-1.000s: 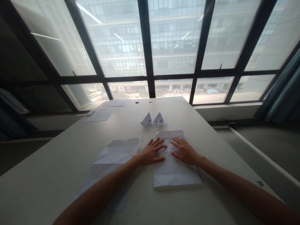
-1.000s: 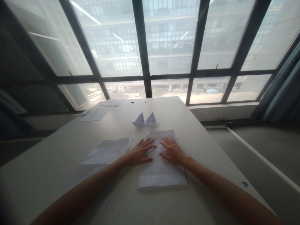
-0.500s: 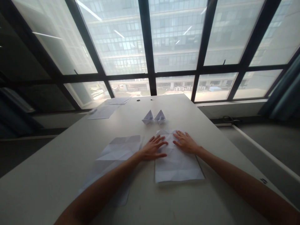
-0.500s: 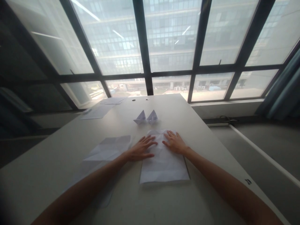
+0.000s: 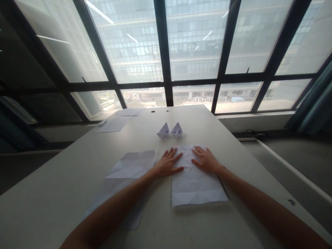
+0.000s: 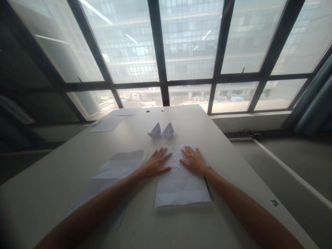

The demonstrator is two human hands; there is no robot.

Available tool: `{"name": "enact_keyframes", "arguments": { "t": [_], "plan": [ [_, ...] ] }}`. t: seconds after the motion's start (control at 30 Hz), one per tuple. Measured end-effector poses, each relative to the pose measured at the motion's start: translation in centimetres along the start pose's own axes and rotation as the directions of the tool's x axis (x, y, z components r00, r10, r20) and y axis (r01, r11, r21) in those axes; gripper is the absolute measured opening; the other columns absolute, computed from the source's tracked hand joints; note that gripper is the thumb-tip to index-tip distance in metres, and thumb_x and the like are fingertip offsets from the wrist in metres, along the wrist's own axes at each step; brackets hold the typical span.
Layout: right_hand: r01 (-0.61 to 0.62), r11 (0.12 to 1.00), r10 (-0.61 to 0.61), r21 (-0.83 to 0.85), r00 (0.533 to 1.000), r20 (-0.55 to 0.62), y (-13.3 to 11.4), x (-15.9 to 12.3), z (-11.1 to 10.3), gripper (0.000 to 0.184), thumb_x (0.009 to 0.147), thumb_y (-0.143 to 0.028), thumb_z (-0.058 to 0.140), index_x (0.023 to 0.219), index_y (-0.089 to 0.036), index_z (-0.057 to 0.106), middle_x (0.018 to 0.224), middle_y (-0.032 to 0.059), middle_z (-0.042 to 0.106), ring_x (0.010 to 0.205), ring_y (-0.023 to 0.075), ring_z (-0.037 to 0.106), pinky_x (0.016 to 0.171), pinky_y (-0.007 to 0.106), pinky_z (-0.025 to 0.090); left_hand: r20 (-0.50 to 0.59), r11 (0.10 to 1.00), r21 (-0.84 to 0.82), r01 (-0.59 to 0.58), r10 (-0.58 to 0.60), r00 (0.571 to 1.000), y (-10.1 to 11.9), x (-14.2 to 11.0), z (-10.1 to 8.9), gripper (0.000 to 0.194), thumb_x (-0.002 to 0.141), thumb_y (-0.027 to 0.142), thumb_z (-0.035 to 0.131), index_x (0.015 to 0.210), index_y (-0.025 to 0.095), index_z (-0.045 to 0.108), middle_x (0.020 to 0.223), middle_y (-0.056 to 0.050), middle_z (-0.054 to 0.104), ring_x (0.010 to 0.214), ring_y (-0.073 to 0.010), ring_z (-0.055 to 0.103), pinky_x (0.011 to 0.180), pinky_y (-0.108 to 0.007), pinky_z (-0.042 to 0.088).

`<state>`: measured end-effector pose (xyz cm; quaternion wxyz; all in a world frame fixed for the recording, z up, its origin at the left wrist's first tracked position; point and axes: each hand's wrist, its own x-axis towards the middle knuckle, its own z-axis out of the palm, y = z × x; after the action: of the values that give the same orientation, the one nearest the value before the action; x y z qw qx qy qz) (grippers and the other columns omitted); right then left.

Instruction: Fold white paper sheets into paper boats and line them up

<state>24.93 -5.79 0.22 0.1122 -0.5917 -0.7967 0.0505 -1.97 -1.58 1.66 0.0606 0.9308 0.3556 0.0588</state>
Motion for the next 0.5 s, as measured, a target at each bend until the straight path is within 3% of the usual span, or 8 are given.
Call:
{"name": "enact_keyframes", "arguments": {
  "t": [0.27, 0.5],
  "plan": [
    [-0.016, 1.0, 0.016, 0.002, 1.0, 0.015, -0.23, -0.02, -0.17, 0.065, 0.096, -0.056, 0.033, 0.15, -0.02, 0.032, 0.158, 0.0121, 0.026, 0.147, 0.0245, 0.018, 0.117, 0.051, 0.007, 0.018, 0.999, 0.016, -0.047, 0.047, 0.999, 0.06, -0.02, -0.16, 0.084, 0.088, 0.075, 0.034, 0.154, 0.025, 0.022, 0.161, -0.008, 0.017, 0.149, -0.0276, 0.011, 0.119, -0.049, 0.007],
    [-0.017, 1.0, 0.017, 0.019, 1.0, 0.007, -0.23, 0.0, -0.14, 0.064, 0.096, -0.055, 0.034, 0.15, -0.02, 0.033, 0.158, 0.0117, 0.026, 0.147, 0.0248, 0.019, 0.117, 0.051, 0.008, -0.005, 0.998, -0.003, -0.06, 0.06, 0.998, -0.05, -0.07, -0.17, 0.082, 0.089, 0.074, 0.037, 0.153, 0.025, 0.026, 0.16, -0.009, 0.022, 0.148, -0.0289, 0.017, 0.118, -0.05, 0.009]
  ]
}}
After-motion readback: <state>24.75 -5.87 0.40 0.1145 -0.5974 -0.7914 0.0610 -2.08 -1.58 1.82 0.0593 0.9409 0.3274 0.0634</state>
